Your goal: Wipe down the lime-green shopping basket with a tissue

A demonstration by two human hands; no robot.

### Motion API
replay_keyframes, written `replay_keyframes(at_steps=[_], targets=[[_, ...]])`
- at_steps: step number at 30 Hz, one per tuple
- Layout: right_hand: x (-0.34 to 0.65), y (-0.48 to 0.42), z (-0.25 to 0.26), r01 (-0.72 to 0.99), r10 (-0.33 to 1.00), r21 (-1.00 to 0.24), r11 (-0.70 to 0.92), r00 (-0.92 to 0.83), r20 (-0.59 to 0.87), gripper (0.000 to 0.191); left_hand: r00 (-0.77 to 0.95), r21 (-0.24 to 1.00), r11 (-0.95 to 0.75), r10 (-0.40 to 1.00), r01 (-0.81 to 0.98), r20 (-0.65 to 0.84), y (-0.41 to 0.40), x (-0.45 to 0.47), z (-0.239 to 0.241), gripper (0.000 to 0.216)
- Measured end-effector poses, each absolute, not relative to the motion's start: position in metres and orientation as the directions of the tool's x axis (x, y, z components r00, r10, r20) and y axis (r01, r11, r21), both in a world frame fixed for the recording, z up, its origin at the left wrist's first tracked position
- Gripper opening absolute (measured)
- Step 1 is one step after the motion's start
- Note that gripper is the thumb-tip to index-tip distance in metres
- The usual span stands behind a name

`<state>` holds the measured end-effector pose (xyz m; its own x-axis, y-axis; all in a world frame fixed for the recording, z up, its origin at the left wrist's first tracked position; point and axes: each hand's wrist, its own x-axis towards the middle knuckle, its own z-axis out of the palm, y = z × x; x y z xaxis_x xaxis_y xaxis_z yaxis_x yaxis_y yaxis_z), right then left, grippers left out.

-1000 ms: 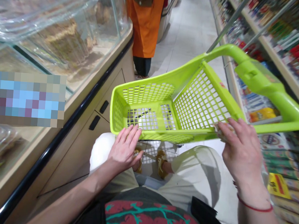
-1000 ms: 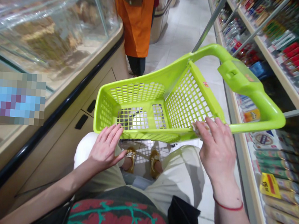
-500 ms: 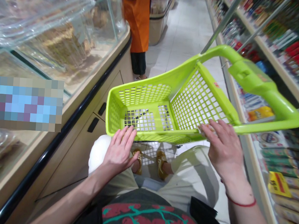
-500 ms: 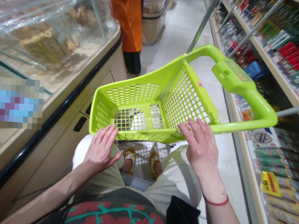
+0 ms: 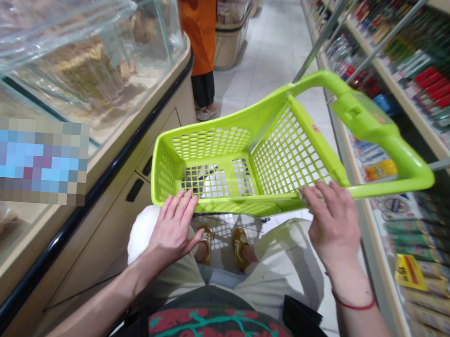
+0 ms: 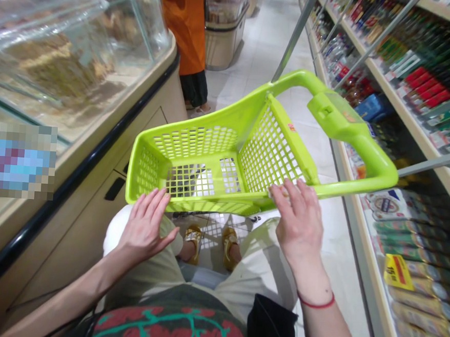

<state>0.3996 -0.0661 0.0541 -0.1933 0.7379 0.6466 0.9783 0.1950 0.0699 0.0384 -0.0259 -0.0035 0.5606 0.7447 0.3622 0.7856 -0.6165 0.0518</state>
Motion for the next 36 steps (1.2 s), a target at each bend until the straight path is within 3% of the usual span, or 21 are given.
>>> replay_keyframes(at_steps=[7,15,28,36], targets=[[0.399,-0.067,0.059,0.964,0.766,0.085,0.253,-0.253,0.590,0.059,0.551,0.049,-0.609,0.745,0.792,0.376,-0.023,0.035,-0.007,0.093],[0.456,-0.073,0.084,0.988,0.718,0.109,0.107,-0.153,0.679,0.058,0.543,0.063,-0.609,0.745,0.790,0.388,-0.018,0.032,-0.006,0.091],[0.418,-0.070,0.078,0.975,0.753,0.071,0.210,-0.207,0.624,0.057,0.518,0.090,-0.609,0.735,0.788,0.437,-0.005,0.019,-0.012,0.088],[0.467,-0.074,0.104,0.997,0.758,0.078,0.023,-0.068,0.649,0.063,0.503,0.128,-0.600,0.753,0.790,0.425,-0.003,0.017,-0.011,0.086]])
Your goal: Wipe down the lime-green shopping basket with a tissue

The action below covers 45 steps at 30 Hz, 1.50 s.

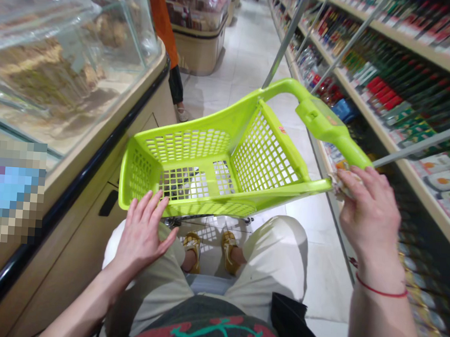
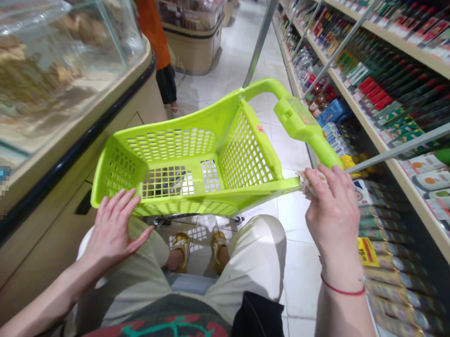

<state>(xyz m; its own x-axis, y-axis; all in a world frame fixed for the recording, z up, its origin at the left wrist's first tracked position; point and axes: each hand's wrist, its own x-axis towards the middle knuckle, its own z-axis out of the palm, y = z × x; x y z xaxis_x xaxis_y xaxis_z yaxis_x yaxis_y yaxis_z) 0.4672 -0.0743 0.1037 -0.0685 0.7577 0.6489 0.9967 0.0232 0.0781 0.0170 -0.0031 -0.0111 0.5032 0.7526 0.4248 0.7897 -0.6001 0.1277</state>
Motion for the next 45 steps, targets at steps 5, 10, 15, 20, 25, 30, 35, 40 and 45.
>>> replay_keyframes(at_steps=[5,10,15,20,25,30,35,40,45], targets=[[0.444,-0.072,0.092,0.993,0.723,0.081,0.088,-0.119,0.681,0.056,0.498,0.138,-0.599,0.753,0.788,0.430,-0.003,0.018,-0.011,0.086],[0.428,-0.072,0.085,0.983,0.761,0.058,0.173,-0.171,0.626,0.057,0.491,0.149,-0.597,0.757,0.789,0.432,-0.002,0.018,-0.012,0.083],[0.464,-0.070,0.103,0.992,0.735,0.056,0.111,-0.120,0.667,0.058,0.488,0.155,-0.594,0.761,0.789,0.428,-0.001,0.016,-0.014,0.081],[0.492,-0.066,0.113,1.000,0.746,-0.009,0.018,-0.008,0.666,0.058,0.485,0.152,-0.590,0.762,0.793,0.430,-0.001,0.017,-0.016,0.081],[0.472,-0.064,0.102,1.000,0.725,0.014,0.019,-0.023,0.688,0.053,0.484,0.151,-0.591,0.761,0.793,0.432,-0.001,0.018,-0.013,0.083],[0.453,-0.067,0.095,0.994,0.771,0.014,0.106,-0.090,0.631,0.053,0.484,0.152,-0.596,0.754,0.789,0.444,-0.001,0.018,-0.014,0.084],[0.478,-0.066,0.108,0.999,0.763,0.020,0.048,-0.050,0.645,0.049,0.491,0.152,-0.600,0.753,0.786,0.438,-0.001,0.015,-0.018,0.086],[0.495,-0.063,0.114,1.000,0.743,0.022,-0.002,-0.013,0.669,0.045,0.488,0.139,-0.593,0.756,0.793,0.436,-0.001,0.016,-0.015,0.084],[0.473,-0.061,0.105,0.999,0.744,0.014,0.047,-0.044,0.666,0.042,0.491,0.144,-0.600,0.751,0.787,0.442,-0.002,0.017,-0.014,0.085]])
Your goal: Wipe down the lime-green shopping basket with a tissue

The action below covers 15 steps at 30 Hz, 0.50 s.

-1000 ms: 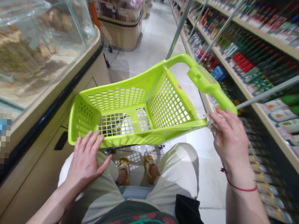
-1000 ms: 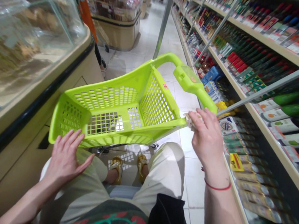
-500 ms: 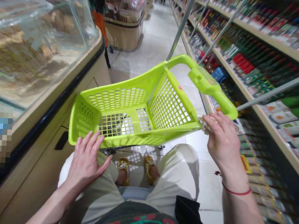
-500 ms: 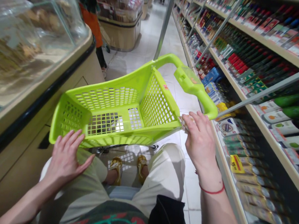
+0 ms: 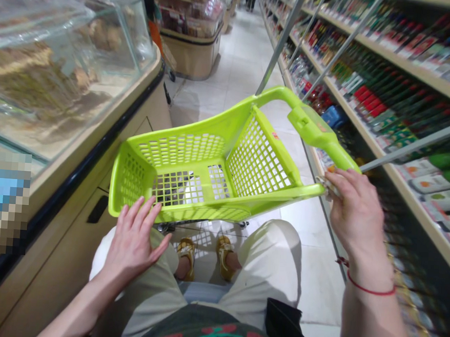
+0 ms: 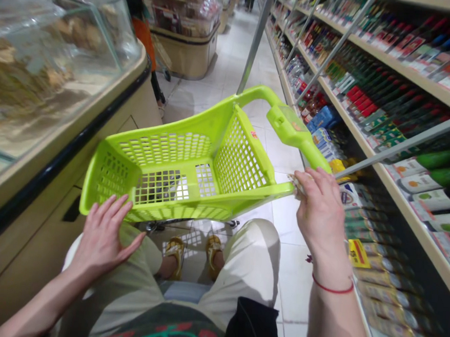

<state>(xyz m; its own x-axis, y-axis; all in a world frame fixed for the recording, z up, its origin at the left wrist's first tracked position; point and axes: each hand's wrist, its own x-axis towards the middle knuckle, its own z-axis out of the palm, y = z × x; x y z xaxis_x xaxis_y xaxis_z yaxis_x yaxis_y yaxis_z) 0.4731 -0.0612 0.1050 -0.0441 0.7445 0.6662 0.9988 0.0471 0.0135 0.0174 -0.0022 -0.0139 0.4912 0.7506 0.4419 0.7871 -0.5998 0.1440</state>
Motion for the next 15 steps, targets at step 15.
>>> replay_keyframes(at_steps=[15], targets=[[0.470,-0.064,0.105,0.994,0.749,0.023,0.110,-0.098,0.655,0.045,0.500,0.132,-0.611,0.737,0.781,0.455,-0.002,0.016,-0.015,0.087]])
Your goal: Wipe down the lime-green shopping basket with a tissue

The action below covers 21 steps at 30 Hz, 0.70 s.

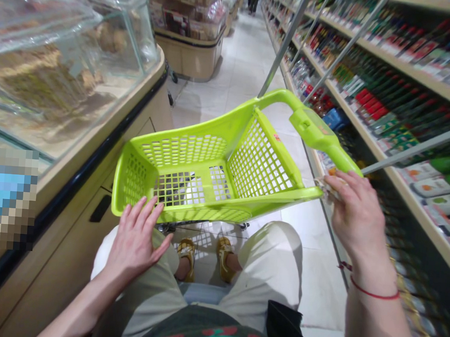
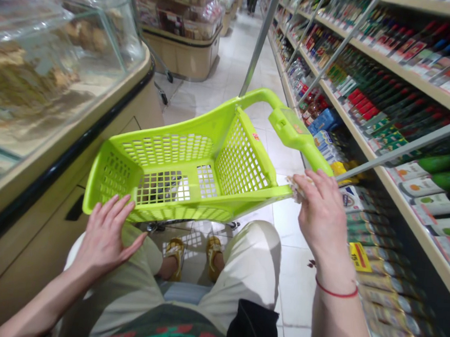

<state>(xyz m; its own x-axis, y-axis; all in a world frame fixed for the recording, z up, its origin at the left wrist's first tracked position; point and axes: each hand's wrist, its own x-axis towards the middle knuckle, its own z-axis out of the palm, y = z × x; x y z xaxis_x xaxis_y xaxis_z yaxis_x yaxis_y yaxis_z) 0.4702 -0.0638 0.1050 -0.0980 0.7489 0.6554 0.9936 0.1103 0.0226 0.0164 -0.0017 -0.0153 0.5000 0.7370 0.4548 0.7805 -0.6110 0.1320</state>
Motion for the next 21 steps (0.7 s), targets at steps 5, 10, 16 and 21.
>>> replay_keyframes(at_steps=[5,10,16,21], targets=[[0.474,-0.060,0.106,0.997,0.734,0.001,0.075,-0.056,0.677,0.044,0.506,0.105,-0.614,0.725,0.783,0.467,-0.002,0.019,-0.013,0.084],[0.443,-0.059,0.092,0.994,0.747,0.012,0.111,-0.092,0.659,0.046,0.510,0.096,-0.615,0.722,0.783,0.468,-0.002,0.017,-0.014,0.083],[0.417,-0.058,0.085,0.978,0.790,0.038,0.207,-0.190,0.583,0.041,0.511,0.091,-0.618,0.716,0.781,0.476,-0.003,0.018,-0.013,0.083],[0.437,-0.061,0.097,0.982,0.811,0.042,0.182,-0.174,0.558,0.043,0.515,0.086,-0.622,0.711,0.778,0.478,-0.002,0.020,-0.011,0.084]])
